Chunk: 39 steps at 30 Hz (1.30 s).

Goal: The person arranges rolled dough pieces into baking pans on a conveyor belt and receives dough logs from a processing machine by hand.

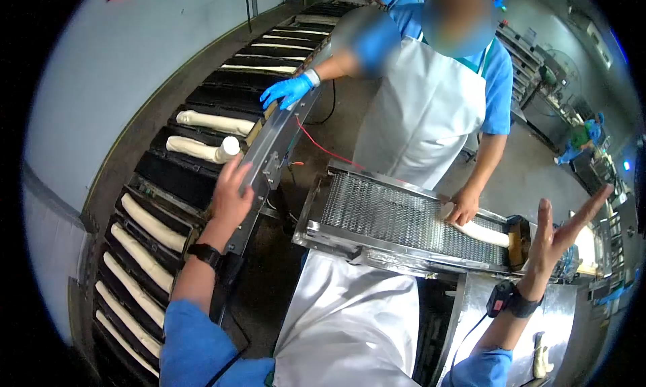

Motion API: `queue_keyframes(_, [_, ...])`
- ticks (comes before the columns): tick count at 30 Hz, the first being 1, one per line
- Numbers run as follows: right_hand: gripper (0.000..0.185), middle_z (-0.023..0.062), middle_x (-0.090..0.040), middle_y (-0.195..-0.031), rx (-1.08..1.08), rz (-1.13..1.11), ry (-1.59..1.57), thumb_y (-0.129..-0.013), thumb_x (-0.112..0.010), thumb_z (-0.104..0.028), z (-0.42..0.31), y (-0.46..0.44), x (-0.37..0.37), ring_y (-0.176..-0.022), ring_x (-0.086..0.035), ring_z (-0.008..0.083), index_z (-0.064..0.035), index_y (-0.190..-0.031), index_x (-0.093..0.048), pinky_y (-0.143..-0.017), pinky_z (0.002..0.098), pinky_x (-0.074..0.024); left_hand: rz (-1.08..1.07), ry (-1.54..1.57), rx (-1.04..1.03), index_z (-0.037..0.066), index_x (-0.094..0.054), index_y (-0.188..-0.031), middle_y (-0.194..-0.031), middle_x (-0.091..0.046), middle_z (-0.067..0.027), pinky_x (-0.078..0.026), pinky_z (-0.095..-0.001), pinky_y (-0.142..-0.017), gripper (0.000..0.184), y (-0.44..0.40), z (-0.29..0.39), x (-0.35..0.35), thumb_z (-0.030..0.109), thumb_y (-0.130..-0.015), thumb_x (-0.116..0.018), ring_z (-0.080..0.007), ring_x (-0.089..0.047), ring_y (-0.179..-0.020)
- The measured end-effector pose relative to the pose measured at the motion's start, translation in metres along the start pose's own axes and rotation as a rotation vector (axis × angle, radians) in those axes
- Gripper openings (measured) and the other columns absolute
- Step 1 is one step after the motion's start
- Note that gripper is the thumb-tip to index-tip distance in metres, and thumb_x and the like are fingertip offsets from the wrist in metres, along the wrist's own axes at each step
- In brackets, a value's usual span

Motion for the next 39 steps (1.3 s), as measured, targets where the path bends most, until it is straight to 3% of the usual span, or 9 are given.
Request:
queue_keyframes(8, [0.098, 0.0181, -0.012, -0.159, -0.199, -0.411, -0.445, -0.08, -0.073, -0.032, -0.014, 0.056, -0.044, -0.147, -0.011, 0.0313, -0.0071, -0.153, -0.013, -0.119, 0.0461, -0.0099, 0.259, 0.423, 0.609, -0.007, -0.033, -0.143, -0.143, -0.038, -0.0265, -0.033, -0.0407, -0.109, 0.075, -0.009, -0.148, -0.016, 0.032, -0.089, -0.066, -0.0376, -0.039, -0.132])
queue_keyframes(11, [0.096, 0.0228, -0.014, -0.157, -0.137, -0.557, -0.494, -0.079, -0.073, -0.025, -0.026, 0.107, -0.045, -0.146, -0.012, 0.0384, -0.004, -0.152, -0.015, -0.117, 0.0498, -0.014, 0.239, 0.448, 0.835, -0.007, -0.031, -0.144, -0.143, -0.038, -0.0256, -0.035, -0.0398, -0.108, 0.075, -0.013, -0.107, 0.008, 0.034, -0.09, -0.065, -0.0347, -0.04, -0.132])
queue_keyframes(14, [0.091, 0.0235, -0.021, -0.155, -0.138, -0.745, -0.486, -0.079, -0.073, -0.024, -0.036, 0.14, -0.056, -0.144, -0.014, 0.0438, -0.0028, -0.15, -0.02, -0.115, 0.0526, -0.0193, 0.217, 1.234, 0.777, -0.002, -0.048, -0.128, -0.125, -0.054, -0.0135, -0.049, -0.0361, -0.09, 0.053, -0.015, -0.092, -0.026, 0.035, -0.092, -0.061, -0.0251, -0.056, -0.111])
queue_keyframes(20, [0.082, 0.0214, -0.03, -0.152, -0.242, -0.807, -0.529, -0.08, -0.072, -0.015, -0.047, 0.172, -0.058, -0.144, -0.02, 0.0398, -0.0016, -0.147, -0.028, -0.115, 0.0462, -0.0223, 0.262, 1.366, 0.769, 0.013, -0.059, -0.102, -0.098, -0.063, -0.0035, -0.05, -0.031, -0.069, 0.02, -0.015, -0.108, -0.014, 0.031, -0.093, -0.055, -0.0167, -0.06, -0.085])
queue_keyframes(25, [0.078, 0.0222, -0.033, -0.15, -0.339, -0.835, -0.499, -0.08, -0.072, -0.015, -0.031, 0.182, -0.05, -0.143, -0.025, 0.0377, -0.0008, -0.146, -0.031, -0.115, 0.0444, -0.0238, 0.476, 1.064, 0.692, 0.0, -0.051, -0.109, -0.104, -0.057, -0.0113, -0.052, -0.0432, -0.075, 0.032, -0.019, -0.216, -0.031, 0.014, -0.083, -0.063, -0.0269, -0.062, -0.084])
queue_keyframes(30, [0.077, 0.0225, -0.035, -0.148, -0.411, -0.838, -0.497, -0.079, -0.072, -0.012, -0.012, 0.197, -0.052, -0.141, -0.03, 0.0367, -0.0011, -0.144, -0.034, -0.115, 0.0431, -0.0261, 0.211, 0.21, 0.096, 0.001, -0.049, -0.125, -0.118, -0.05, -0.0124, -0.045, -0.0355, -0.093, 0.044, -0.012, -0.089, 0.022, 0.009, -0.085, -0.064, -0.0252, -0.054, -0.107])
queue_keyframes(34, [0.078, 0.0237, -0.035, -0.147, -0.454, -0.856, -0.51, -0.077, -0.072, -0.011, 0.01, 0.22, -0.074, -0.138, -0.032, 0.0393, -0.0026, -0.144, -0.033, -0.114, 0.0431, -0.0289, 0.262, 1.276, 0.776, 0.003, -0.044, -0.135, -0.136, -0.043, -0.0145, -0.039, -0.0366, -0.102, 0.055, 0.016, -0.092, 0.022, 0.009, -0.085, -0.066, -0.0265, -0.046, -0.122])
queue_keyframes(38, [0.08, 0.0247, -0.035, -0.146, -0.49, -0.949, -0.295, -0.074, -0.072, -0.007, 0.079, 0.258, -0.102, -0.138, -0.03, 0.0415, -0.0013, -0.143, -0.033, -0.114, 0.0436, -0.0291, 0.281, 0.055, 0.671, 0.0, -0.023, -0.149, -0.152, -0.025, -0.0236, -0.026, -0.0425, -0.112, 0.086, 0.054, -0.144, 0.043, 0.017, -0.081, -0.072, -0.0342, -0.027, -0.14])
queue_keyframes(39, [0.08, 0.0242, -0.036, -0.145, -0.437, -0.938, -0.177, -0.072, -0.072, -0.006, 0.104, 0.269, -0.107, -0.137, -0.03, 0.0425, -0.0011, -0.142, -0.034, -0.113, 0.045, -0.0302, 0.291, 0.137, 0.727, -0.003, -0.022, -0.148, -0.152, -0.023, -0.0248, -0.025, -0.0419, -0.113, 0.087, 0.063, -0.152, 0.033, 0.018, -0.08, -0.073, -0.0348, -0.026, -0.14])
Point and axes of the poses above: each hand's wrist, its own y-axis away from the middle knuckle, its own x-axis out of the back of the hand, z = x × y, the point moved 8 cm from there along -y, towards the middle knuckle
